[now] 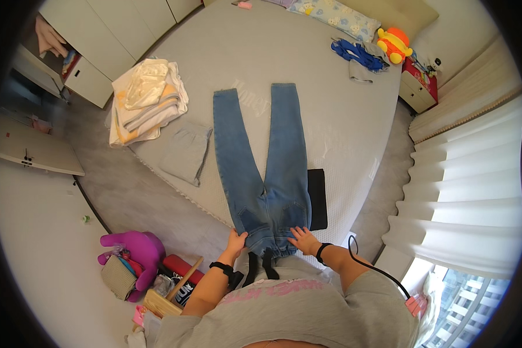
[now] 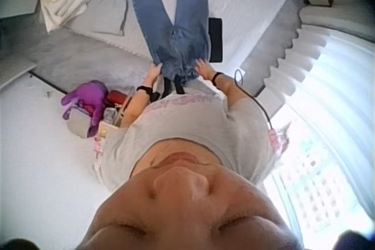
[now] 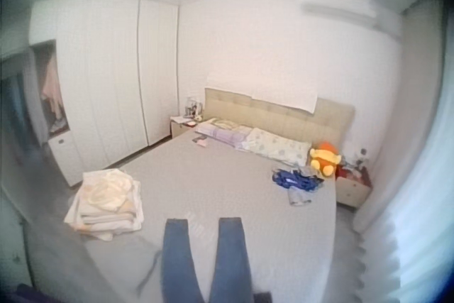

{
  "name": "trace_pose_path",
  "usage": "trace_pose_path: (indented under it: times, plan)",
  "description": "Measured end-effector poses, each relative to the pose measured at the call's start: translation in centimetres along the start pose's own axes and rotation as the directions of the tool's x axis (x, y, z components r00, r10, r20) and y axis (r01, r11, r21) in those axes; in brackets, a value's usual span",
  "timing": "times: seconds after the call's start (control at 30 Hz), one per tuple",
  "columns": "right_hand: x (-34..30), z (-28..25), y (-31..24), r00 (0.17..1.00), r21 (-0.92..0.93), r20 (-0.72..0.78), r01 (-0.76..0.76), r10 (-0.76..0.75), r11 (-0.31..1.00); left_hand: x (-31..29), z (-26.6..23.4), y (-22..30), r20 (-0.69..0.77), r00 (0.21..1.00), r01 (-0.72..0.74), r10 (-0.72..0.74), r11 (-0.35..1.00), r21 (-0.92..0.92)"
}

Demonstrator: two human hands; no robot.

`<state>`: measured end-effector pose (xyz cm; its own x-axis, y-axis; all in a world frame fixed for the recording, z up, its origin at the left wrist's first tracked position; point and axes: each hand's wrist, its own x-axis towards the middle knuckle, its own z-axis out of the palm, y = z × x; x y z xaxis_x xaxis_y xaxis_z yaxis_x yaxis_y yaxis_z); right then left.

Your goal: The person opens a window, then picks up and folds a striped shirt and a pair of jeans on the bed. They also handle a red pillow and a plastic bag of items before folding the clothes.

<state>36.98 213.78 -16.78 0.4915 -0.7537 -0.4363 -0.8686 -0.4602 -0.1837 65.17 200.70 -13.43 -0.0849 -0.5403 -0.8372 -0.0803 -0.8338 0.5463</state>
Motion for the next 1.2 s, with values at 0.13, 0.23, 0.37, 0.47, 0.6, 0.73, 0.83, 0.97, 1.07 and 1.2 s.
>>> trace_pose_path:
  times: [0.13, 0.23, 0.37, 0.47, 0.6, 0.73, 0.83, 0.97, 1.07, 1.2]
  plan:
    - [-0.8, -3.5, -0.3, 0.995, 0.279, -0.025, -0.084, 0.095, 0.957, -2.0, 0.5, 4.0, 0.19, 0.975, -0.049, 0.112, 0.95, -0.309]
    - [-0.4, -3.7, -0.5, 0.94, 0.632, -0.183, -0.111, 0.287, 0.767, -8.6, 5.0, 10.2, 0.186, 0.954, -0.168, 0.237, 0.931, -0.324]
    - [-0.8, -9.7, -0.1, 0.715, 0.822, -0.489, 0.187, 0.5, 0.537, -14.2, 7.5, 17.3, 0.287, 0.822, -0.394, 0.492, 0.855, -0.337]
    - [-3.0, -16.4, 2.1, 0.561, 0.933, -0.359, 0.25, 0.746, 0.26, -14.3, 3.8, 20.8, 0.401, 0.744, -0.389, 0.534, 0.835, -0.39]
    - [-7.0, -29.4, 4.4, 0.306, 0.867, -0.413, 0.419, 0.857, 0.268, -20.4, 3.3, 23.4, 0.4, 0.641, -0.428, 0.655, 0.738, -0.521]
    - [-10.1, -40.9, 2.9, 0.379, 0.715, -0.692, 0.475, 0.614, 0.513, -23.6, 3.9, 22.1, 0.299, 0.434, -0.831, 0.85, 0.25, 0.496]
    - [-10.5, -45.3, 1.9, 0.466, 0.582, -0.809, 0.542, 0.359, 0.606, -23.8, 4.0, 23.1, 0.217, 0.107, -0.703, 0.97, -0.08, 0.707]
    - [-10.1, -48.4, 3.0, 0.387, 0.56, -0.824, 0.445, 0.413, 0.699, -27.0, 5.5, 26.3, 0.17, 0.268, -0.918, 0.948, 0.198, 0.344]
    - [-11.0, -51.3, -0.6, 0.21, 0.588, -0.808, 0.364, 0.551, 0.723, -30.7, 6.3, 28.4, 0.165, 0.278, -0.955, 0.946, 0.255, 0.151]
    - [-9.6, -49.2, -7.3, 0.074, 0.327, -0.945, 0.189, 0.318, 0.926, -37.1, 9.9, 29.4, 0.154, 0.264, -0.904, 0.952, 0.3, -0.305]
